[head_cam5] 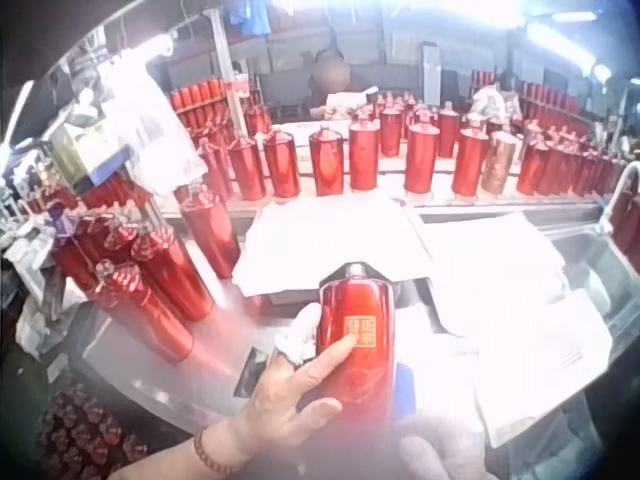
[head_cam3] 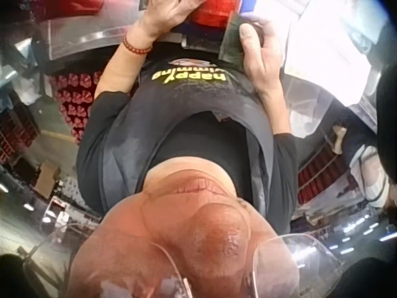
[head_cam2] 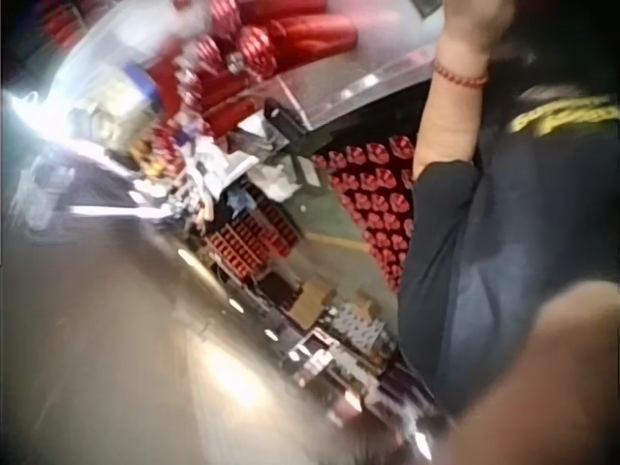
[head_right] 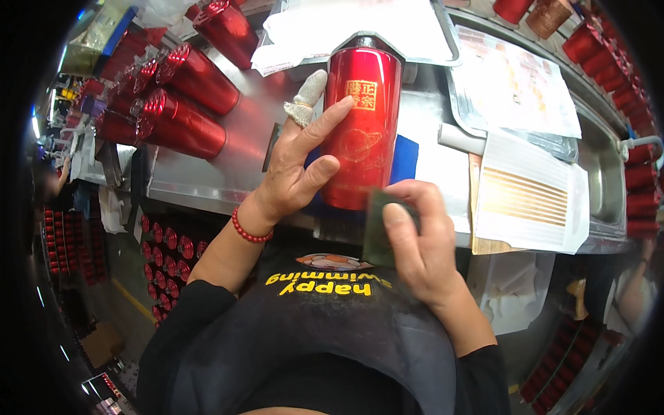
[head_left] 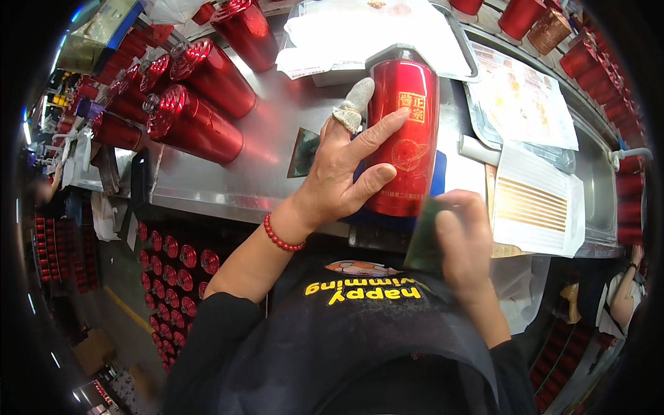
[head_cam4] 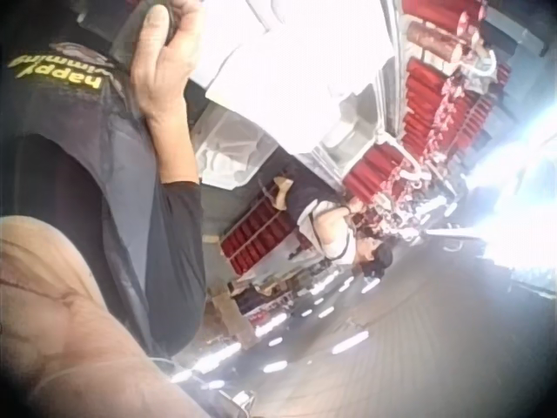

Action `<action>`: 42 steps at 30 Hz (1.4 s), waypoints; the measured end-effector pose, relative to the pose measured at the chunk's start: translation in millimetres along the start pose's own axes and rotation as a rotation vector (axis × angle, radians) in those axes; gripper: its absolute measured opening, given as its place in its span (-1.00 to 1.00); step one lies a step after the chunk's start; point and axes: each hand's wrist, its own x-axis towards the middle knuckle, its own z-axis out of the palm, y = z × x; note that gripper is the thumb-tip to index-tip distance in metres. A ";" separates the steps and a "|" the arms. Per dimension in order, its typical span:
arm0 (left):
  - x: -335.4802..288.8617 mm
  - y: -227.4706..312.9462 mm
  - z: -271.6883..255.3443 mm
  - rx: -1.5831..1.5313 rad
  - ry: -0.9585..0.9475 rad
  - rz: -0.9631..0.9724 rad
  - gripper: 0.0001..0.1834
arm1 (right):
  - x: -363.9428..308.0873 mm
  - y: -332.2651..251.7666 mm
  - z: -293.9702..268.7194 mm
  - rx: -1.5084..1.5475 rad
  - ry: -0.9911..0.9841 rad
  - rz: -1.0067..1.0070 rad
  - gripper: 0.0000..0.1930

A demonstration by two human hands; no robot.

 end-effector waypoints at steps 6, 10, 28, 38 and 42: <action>5.2 3.1 -2.8 0.084 -0.016 0.000 -0.36 | 46.8 6.7 -11.1 -0.449 -0.010 -0.409 -0.38; 5.5 6.7 -3.9 0.108 -0.023 -0.003 -0.36 | 59.1 16.9 -1.4 -0.472 -0.129 -0.422 -0.31; 7.5 3.6 -3.8 0.113 -0.018 0.004 -0.35 | 67.8 25.0 -9.6 -0.384 0.019 -0.431 -0.40; 6.1 2.3 -4.2 0.102 -0.029 -0.009 -0.36 | 74.6 -3.6 -5.7 -0.099 0.036 -0.119 -0.83; 7.0 2.8 -4.3 0.105 -0.040 -0.009 -0.36 | 71.5 31.5 -15.1 -0.111 0.084 -0.003 -0.83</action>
